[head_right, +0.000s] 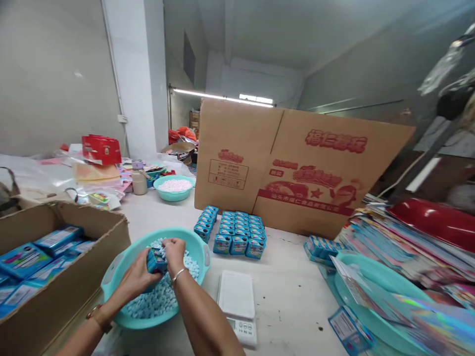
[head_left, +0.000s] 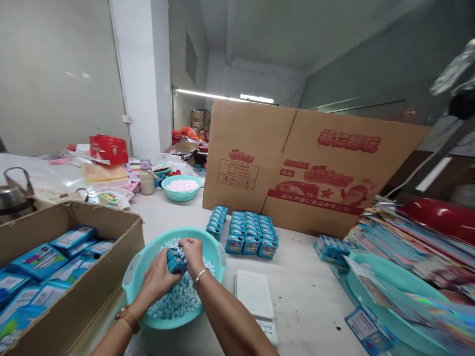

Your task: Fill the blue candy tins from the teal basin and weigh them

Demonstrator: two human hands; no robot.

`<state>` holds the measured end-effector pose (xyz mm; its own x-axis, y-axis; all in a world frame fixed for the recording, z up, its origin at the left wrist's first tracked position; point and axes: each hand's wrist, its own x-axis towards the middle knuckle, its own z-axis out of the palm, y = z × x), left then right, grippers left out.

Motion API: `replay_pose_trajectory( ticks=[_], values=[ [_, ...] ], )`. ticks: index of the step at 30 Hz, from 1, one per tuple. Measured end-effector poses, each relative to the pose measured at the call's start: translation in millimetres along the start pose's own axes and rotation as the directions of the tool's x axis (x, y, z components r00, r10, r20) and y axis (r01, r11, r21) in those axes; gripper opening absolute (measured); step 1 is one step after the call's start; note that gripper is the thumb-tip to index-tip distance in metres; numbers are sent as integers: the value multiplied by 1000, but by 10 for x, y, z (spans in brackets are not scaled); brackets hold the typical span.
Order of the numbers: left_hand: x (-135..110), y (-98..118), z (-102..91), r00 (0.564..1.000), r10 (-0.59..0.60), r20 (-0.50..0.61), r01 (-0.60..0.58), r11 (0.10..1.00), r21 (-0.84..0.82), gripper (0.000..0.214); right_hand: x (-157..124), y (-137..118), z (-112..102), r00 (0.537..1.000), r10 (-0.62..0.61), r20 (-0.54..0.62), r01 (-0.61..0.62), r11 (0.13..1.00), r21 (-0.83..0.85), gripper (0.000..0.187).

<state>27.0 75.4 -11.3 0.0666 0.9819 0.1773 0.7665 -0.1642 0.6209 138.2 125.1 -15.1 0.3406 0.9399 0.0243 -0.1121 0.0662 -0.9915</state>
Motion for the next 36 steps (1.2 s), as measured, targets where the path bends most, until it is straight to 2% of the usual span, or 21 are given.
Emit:
replay_pose_trajectory(
  ticks=[6, 9, 16, 21, 24, 26, 29, 30, 32, 34, 36],
  values=[
    [58, -27, 23, 996, 85, 26, -84, 995, -47, 49, -57, -19, -11, 996, -78, 51, 86, 977, -196, 14],
    [57, -57, 58, 997, 79, 17, -77, 993, -92, 46, -123, -33, -32, 993, -100, 66, 114, 958, -264, 14],
    [61, -135, 104, 998, 29, -51, -34, 993, -111, 55, -164, -116, -3, 983, -149, 111, 181, 907, -382, 17],
    [50, -94, 88, 999, 31, -23, -34, 993, -112, 53, -137, -140, -11, 991, -78, 111, 119, 892, -436, 13],
    [41, -58, 70, 1000, 27, 4, -27, 994, -110, 56, -159, -171, -19, 993, -69, 92, 105, 863, -494, 17],
    [49, -75, 79, 999, 32, 19, -29, 993, -116, 58, -183, -192, -10, 989, -106, 102, 145, 827, -543, 19],
    [70, -142, 99, 1000, -13, 22, 16, 994, -112, 58, -176, -215, -16, 954, -184, 238, 284, 808, -515, 21],
    [70, -158, 90, 999, -35, 33, 38, 994, -102, 59, -152, -219, -39, 942, -167, 292, 297, 821, -488, 21],
    [49, -154, 27, 996, -63, 69, 67, 996, -56, 63, -67, -210, -127, 933, -80, 351, 245, 856, -455, 22],
    [17, -103, -82, 995, -51, 91, 49, 998, 32, 64, 73, -153, -241, 944, -63, 324, 213, 867, -451, 32],
    [7, -32, -188, 981, -49, 187, 2, 969, 247, 58, 247, -25, -327, 957, -59, 284, 191, 864, -466, 33]
  ],
)
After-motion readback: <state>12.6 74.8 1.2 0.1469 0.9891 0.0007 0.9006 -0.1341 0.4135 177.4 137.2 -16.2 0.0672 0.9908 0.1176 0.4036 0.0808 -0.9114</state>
